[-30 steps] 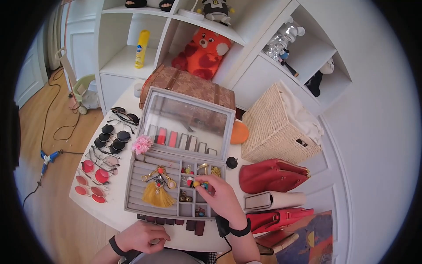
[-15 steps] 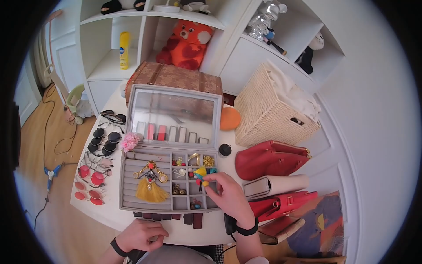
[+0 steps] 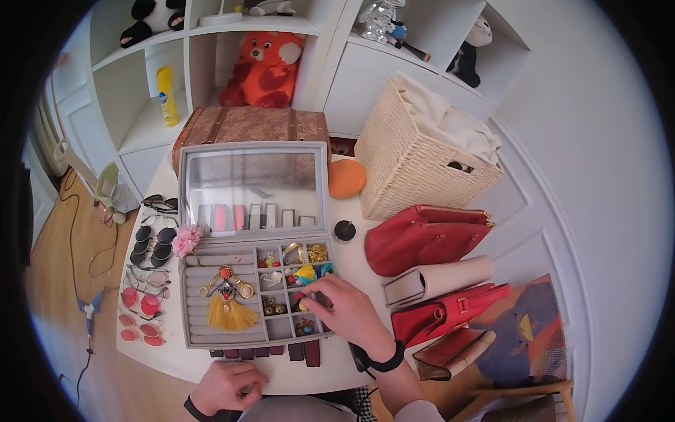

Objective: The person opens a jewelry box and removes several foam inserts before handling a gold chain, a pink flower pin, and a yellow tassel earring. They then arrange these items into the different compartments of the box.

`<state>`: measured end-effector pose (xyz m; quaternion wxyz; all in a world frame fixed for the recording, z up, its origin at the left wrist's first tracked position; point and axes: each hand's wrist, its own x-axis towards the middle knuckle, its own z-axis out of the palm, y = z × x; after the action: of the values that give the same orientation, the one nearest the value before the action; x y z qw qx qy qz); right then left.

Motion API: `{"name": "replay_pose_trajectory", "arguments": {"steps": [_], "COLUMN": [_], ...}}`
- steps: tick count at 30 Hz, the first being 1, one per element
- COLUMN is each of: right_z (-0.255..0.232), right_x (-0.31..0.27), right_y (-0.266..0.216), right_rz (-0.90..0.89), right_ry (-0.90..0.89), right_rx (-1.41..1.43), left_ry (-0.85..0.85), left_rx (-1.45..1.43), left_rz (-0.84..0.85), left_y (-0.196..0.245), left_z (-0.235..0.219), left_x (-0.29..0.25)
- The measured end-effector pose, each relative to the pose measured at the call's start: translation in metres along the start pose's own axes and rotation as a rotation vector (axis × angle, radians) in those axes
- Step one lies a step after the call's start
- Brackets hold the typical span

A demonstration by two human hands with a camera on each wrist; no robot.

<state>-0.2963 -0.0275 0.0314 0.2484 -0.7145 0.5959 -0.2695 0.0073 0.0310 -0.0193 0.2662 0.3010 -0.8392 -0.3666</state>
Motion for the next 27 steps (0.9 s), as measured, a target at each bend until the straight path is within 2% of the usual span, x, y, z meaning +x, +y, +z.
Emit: {"name": "replay_pose_trajectory", "arguments": {"steps": [3,5,6,8,9,10,12,17,18,19,23,25,27], "right_z": [-0.017,-0.034,-0.041,-0.056,-0.061,-0.062,-0.058,-0.032,-0.027,-0.020,-0.002,-0.001,0.001], "right_x": [0.007,0.022,0.031,0.049,0.056,0.065,0.079,0.105,0.110,0.115,0.116,0.114,0.115], "right_y": [0.003,0.009,0.008,0.002,-0.009,-0.012,-0.018,-0.019,-0.019,-0.017,-0.013,-0.013,-0.012], "right_rz": [0.052,-0.020,-0.015,-0.050,0.015,0.007,-0.163,-0.265,-0.282,-0.296,-0.313,-0.309,-0.308], "right_ry": [0.041,0.166,0.183,0.220,0.149,0.158,0.057,-0.062,-0.091,-0.106,-0.086,-0.094,-0.101], "right_rx": [-0.061,-0.229,-0.222,-0.400,-0.476,-0.467,-0.448,-0.473,-0.477,-0.476,-0.582,-0.567,-0.560], "left_ry": [0.021,0.036,0.023,-0.038,-0.023,-0.023,0.080,0.079,0.033,-0.014,-0.012,0.076,0.091], "left_rx": [0.004,-0.001,0.009,-0.013,-0.035,-0.020,-0.017,-0.030,-0.049,-0.069,-0.057,-0.067,-0.069], "left_rz": [0.024,0.040,0.050,-0.032,-0.028,-0.028,0.070,0.034,-0.030,-0.095,-0.091,0.025,0.041], "left_y": [-0.002,-0.004,-0.003,0.000,0.000,0.000,0.000,0.000,0.004,0.006,0.003,0.000,-0.001], "left_z": [0.003,0.003,0.002,0.000,0.001,0.002,0.003,0.003,0.001,-0.001,-0.001,-0.001,0.000], "left_x": [0.000,0.001,0.002,0.001,0.001,0.002,0.000,-0.002,0.000,0.000,-0.002,-0.003,-0.002]}}
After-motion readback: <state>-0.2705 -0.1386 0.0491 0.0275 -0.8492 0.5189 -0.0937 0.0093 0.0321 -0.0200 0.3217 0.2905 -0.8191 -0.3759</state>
